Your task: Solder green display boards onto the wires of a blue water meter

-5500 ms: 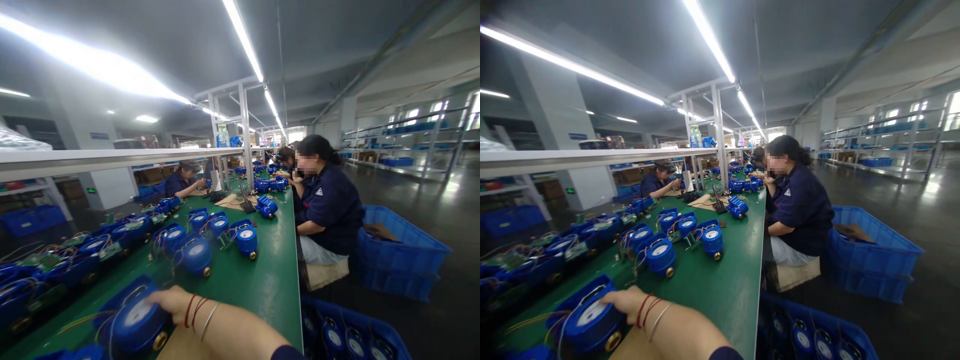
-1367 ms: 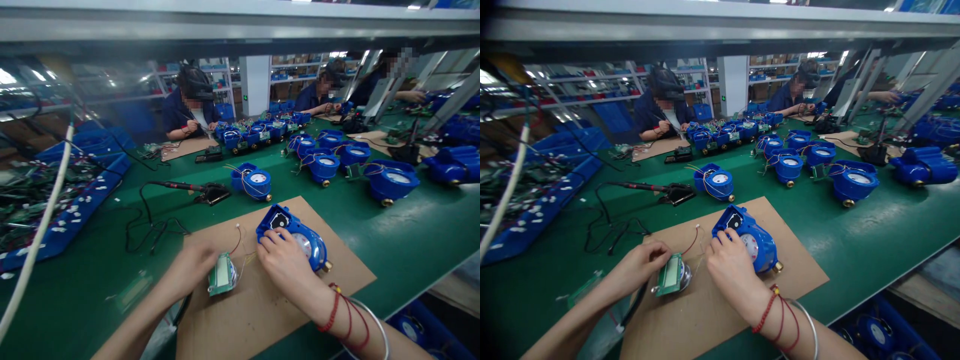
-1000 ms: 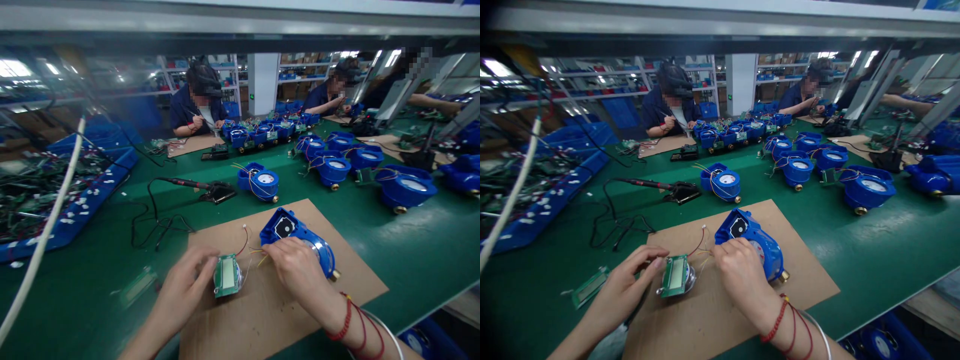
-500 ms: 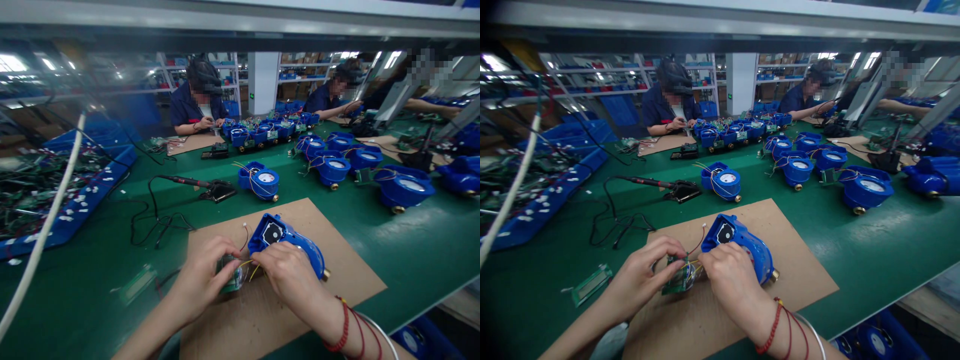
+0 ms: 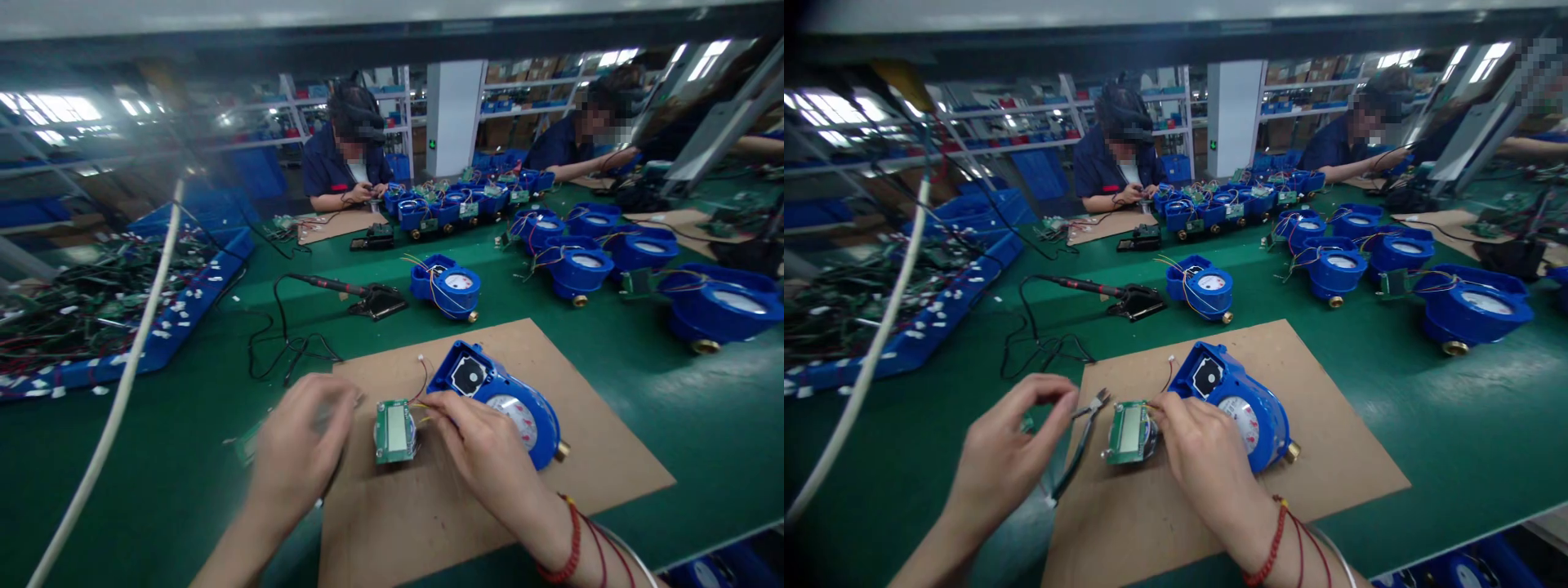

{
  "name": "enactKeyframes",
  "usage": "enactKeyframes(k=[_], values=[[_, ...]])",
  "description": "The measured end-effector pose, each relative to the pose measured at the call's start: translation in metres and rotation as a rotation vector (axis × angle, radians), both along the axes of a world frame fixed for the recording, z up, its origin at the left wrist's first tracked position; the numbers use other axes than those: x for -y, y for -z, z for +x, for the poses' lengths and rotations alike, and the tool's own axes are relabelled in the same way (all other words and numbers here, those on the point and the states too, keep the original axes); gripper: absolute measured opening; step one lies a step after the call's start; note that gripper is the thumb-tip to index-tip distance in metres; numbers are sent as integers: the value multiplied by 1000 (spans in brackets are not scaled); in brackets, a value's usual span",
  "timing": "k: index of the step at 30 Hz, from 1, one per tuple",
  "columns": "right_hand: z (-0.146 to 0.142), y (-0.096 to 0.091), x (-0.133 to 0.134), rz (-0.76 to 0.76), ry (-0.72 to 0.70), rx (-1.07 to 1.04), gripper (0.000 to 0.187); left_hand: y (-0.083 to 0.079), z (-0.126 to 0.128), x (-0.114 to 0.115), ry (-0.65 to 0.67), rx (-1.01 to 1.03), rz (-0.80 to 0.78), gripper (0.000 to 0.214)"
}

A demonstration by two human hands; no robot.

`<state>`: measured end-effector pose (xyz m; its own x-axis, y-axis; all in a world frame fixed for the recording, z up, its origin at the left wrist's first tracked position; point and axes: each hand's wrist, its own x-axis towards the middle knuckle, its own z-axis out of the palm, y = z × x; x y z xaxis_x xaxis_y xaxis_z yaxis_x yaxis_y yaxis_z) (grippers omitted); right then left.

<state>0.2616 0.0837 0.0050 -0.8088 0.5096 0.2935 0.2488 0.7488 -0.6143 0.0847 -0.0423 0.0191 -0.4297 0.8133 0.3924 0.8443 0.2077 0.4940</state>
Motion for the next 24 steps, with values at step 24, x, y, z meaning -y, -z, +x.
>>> enactKeyframes(k=[24], values=[[-6,-6,-5,-682,131,-280,14,17,0,13,-204,563,87,48]])
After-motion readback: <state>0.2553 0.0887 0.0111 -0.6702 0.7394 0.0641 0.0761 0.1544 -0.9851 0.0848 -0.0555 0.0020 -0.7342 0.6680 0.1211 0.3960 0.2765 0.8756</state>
